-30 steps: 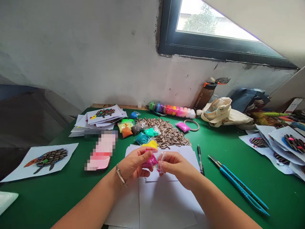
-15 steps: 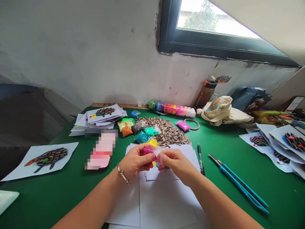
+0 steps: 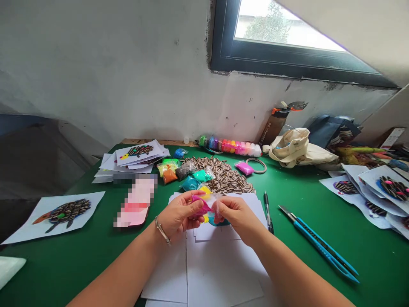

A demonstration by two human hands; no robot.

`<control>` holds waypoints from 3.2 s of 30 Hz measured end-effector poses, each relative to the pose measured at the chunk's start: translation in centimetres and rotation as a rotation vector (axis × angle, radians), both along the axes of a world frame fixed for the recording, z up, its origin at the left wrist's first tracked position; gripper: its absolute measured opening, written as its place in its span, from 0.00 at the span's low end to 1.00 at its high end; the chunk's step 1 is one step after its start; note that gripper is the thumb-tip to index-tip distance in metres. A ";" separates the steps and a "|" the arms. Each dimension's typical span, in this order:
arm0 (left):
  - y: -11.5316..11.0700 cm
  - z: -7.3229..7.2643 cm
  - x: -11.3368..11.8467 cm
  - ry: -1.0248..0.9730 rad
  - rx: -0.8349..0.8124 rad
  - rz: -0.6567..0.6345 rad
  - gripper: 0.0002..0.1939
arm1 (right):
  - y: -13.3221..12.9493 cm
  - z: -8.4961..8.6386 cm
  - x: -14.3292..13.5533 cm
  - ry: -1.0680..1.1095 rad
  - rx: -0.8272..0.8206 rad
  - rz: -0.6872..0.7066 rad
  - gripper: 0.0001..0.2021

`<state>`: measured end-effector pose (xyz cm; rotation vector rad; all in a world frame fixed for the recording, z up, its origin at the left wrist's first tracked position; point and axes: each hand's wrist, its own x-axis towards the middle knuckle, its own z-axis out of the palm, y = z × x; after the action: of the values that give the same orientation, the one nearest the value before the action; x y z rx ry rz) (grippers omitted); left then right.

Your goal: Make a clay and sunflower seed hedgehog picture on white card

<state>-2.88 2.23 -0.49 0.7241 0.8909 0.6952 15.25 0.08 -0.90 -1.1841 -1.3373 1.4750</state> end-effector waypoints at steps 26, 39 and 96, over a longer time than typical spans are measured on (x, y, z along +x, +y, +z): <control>0.0 0.0 0.5 0.196 0.294 0.098 0.25 | 0.1 -0.4 0.1 0.057 -0.129 0.102 0.18; -1.3 0.8 1.0 0.474 0.538 0.094 0.21 | 0.0 -0.5 0.0 0.140 -0.163 0.125 0.15; -2.2 0.5 1.2 0.580 0.716 0.186 0.16 | 0.0 0.2 0.6 0.083 -0.238 0.130 0.16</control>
<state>-1.66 -0.01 0.04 1.5468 1.2569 1.0096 15.89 0.13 -0.66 -1.1870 -1.2275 1.7971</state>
